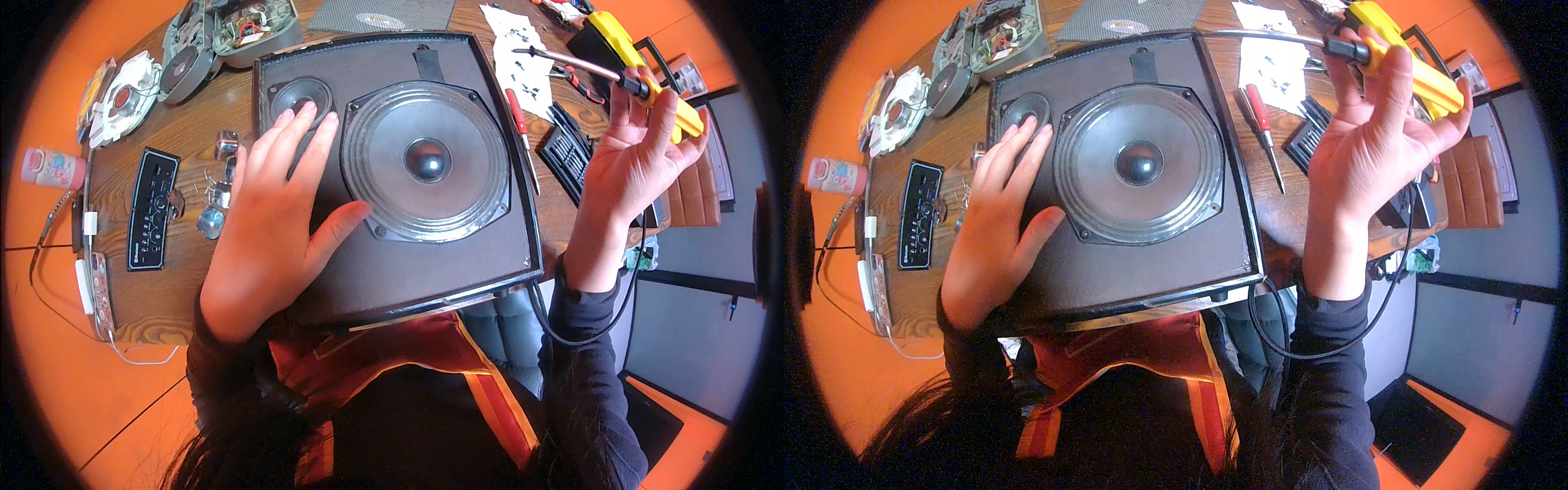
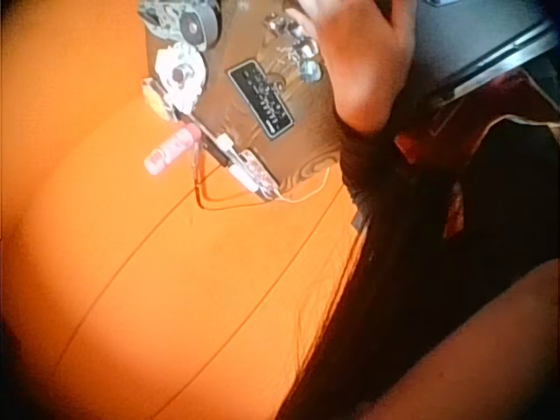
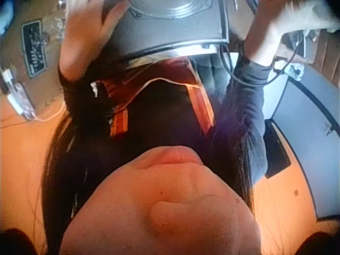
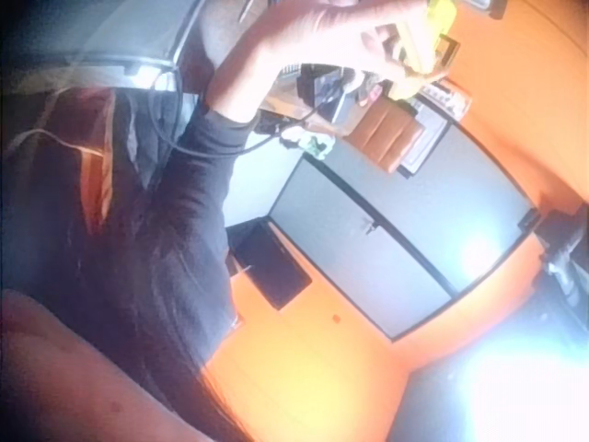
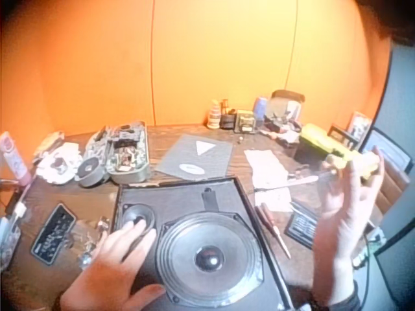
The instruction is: The person uses a screwdriver to fasten screws around the speaker cone and grille of a small speaker. They then place the metal grille cover onto the speaker and secure it with additional screws.
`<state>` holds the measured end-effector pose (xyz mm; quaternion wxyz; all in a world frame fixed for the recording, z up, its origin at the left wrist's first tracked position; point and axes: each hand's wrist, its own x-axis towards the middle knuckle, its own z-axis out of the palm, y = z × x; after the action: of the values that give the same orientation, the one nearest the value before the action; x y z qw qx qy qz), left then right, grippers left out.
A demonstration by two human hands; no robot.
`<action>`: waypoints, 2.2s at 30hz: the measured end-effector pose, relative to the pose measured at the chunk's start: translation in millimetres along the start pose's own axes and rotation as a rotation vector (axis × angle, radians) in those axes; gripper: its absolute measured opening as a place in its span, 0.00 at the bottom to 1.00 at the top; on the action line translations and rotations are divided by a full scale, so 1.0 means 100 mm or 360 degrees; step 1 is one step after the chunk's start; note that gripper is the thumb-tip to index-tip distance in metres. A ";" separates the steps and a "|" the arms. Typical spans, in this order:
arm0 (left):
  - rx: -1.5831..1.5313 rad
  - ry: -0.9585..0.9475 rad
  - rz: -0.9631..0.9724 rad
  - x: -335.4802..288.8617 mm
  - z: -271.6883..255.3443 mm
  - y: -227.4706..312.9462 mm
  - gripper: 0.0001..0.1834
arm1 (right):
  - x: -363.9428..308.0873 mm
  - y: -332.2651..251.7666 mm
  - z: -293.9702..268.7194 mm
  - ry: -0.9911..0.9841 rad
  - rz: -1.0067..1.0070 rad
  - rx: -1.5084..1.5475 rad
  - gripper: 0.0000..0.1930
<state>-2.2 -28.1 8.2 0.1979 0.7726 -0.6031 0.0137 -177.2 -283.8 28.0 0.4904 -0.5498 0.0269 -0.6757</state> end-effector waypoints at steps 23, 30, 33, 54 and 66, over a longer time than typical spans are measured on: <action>-0.0394 0.0271 -0.0052 -0.10 0.08 -0.01 0.36 | 0.16 0.40 1.11 -0.0807 -0.0175 -0.0135 0.38; -0.0428 0.0362 -0.0102 -0.09 0.13 0.00 0.37 | 0.02 0.56 1.47 -0.1130 -0.0160 -0.0079 0.42; -0.0438 0.0294 -0.0122 -0.11 0.11 0.00 0.40 | -0.02 0.59 1.55 -0.1239 -0.0124 0.0045 0.44; -0.0492 0.0320 -0.0169 -0.11 0.12 0.01 0.39 | -0.16 0.64 1.63 -0.1281 -0.0060 0.0162 0.47; -0.0515 0.0363 -0.0180 -0.11 0.16 0.01 0.38 | -0.02 0.63 1.70 -0.1437 -0.0092 -0.0022 0.47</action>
<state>-9.9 -23.4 -8.8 0.3869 0.7568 -0.5268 -0.0072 -6.6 -229.3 57.9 0.4303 -0.7932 -0.2006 -0.3813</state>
